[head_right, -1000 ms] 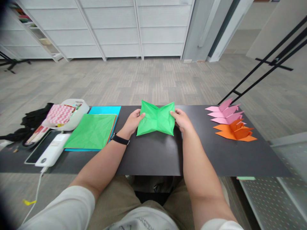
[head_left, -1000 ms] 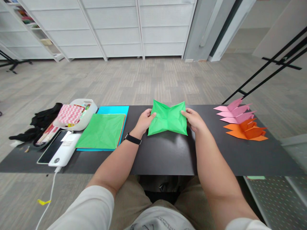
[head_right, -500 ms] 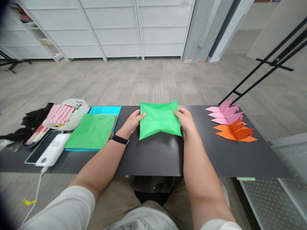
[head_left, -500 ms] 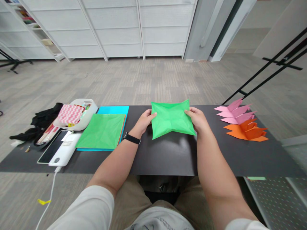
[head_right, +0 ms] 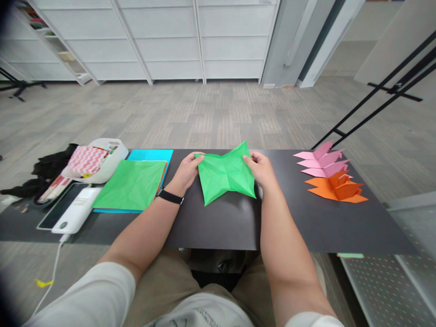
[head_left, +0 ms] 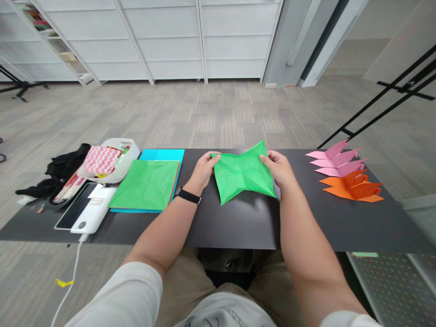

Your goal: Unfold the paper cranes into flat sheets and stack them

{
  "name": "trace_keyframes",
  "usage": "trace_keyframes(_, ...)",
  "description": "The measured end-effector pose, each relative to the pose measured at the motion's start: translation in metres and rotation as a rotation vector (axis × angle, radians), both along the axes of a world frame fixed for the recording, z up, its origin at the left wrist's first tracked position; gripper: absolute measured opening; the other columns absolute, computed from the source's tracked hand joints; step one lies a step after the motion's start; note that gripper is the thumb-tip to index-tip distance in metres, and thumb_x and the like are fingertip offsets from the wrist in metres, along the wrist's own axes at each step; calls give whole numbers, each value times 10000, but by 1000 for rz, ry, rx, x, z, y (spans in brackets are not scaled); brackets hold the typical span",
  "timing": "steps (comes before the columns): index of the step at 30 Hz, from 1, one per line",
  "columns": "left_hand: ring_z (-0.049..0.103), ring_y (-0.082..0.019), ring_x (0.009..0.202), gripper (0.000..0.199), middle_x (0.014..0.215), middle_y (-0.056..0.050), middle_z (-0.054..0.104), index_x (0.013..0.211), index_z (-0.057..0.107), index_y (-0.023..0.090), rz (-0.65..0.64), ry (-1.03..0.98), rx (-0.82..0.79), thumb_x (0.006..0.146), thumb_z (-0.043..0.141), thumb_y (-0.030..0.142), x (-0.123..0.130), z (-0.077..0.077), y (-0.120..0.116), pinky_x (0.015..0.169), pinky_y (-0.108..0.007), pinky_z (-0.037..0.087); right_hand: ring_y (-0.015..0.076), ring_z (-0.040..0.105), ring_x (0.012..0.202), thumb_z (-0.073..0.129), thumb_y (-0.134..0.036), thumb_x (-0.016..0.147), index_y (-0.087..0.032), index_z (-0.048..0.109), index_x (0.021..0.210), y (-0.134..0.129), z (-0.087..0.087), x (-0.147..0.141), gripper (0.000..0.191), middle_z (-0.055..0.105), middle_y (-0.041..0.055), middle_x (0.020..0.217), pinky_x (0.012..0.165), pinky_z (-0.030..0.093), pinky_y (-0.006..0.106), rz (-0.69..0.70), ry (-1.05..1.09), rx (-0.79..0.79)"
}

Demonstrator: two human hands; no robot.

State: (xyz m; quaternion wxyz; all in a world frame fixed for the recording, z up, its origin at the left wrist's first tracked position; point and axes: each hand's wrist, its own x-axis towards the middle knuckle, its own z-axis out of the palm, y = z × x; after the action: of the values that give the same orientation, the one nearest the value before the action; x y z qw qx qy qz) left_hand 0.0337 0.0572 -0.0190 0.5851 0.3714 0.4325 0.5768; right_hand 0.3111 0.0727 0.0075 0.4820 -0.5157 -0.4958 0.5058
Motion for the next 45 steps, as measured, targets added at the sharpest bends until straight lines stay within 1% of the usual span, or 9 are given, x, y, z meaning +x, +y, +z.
trace_keyframes(4,767,-229,892,417,902,-56,781,958,699,183,10,-71,-33,819,873,535,0,-2,3,832,-351,621,191,606,639,902,-535,677,-270,697,814,0,0,1,362,721,1,737,620,486,325,-24,42,-20)
trace_keyframes(9,790,-261,971,437,959,-103,813,975,718,153,80,-193,-27,881,830,565,-1,-7,9,934,-401,639,193,621,646,938,-552,638,-266,711,839,-2,2,1,417,732,-1,737,637,509,329,26,80,-42)
trace_keyframes(17,789,-253,903,455,922,-101,803,974,719,165,73,-119,-55,908,794,608,-1,-5,5,850,-380,646,199,610,640,942,-557,626,-264,693,808,-3,3,4,426,706,-1,706,640,513,342,4,69,-75)
trace_keyframes(21,774,-221,886,469,1011,-106,799,1114,740,176,156,-108,-31,952,723,616,-7,-3,7,821,-349,627,188,597,624,941,-564,624,-260,706,818,1,-2,7,431,713,-3,724,625,499,336,-3,58,-79)
trace_keyframes(24,764,-215,960,530,1176,-131,778,1213,700,195,232,-116,-26,963,680,662,-9,-2,6,878,-357,621,177,570,616,932,-580,614,-264,680,798,6,-6,10,444,687,-18,707,617,479,323,-97,59,-29)
trace_keyframes(27,753,-260,1093,643,1331,-157,729,1318,636,216,32,-131,-58,877,804,653,-3,0,0,949,-402,618,162,541,613,908,-589,634,-265,659,790,12,-10,12,437,648,-36,692,619,461,307,-213,70,57)
trace_keyframes(31,730,-296,1209,764,1392,-148,702,1387,598,238,-273,-40,-46,759,969,465,13,0,-12,1002,-427,606,151,543,629,882,-566,681,-265,671,825,16,-13,15,395,640,-40,719,643,471,296,-316,116,153)
trace_keyframes(38,736,-182,738,490,984,-109,773,1136,697,137,-411,186,-60,766,958,325,19,-12,-14,723,-346,613,173,619,707,867,-569,742,-271,669,847,17,-16,24,374,685,-30,757,667,516,295,-349,133,182)
trace_keyframes(45,674,-135,675,410,832,-45,749,1083,764,153,-472,245,38,734,947,265,7,-10,-7,634,-265,553,226,687,716,880,-507,689,-279,654,793,23,-21,33,338,706,-16,704,677,580,356,-375,180,90)
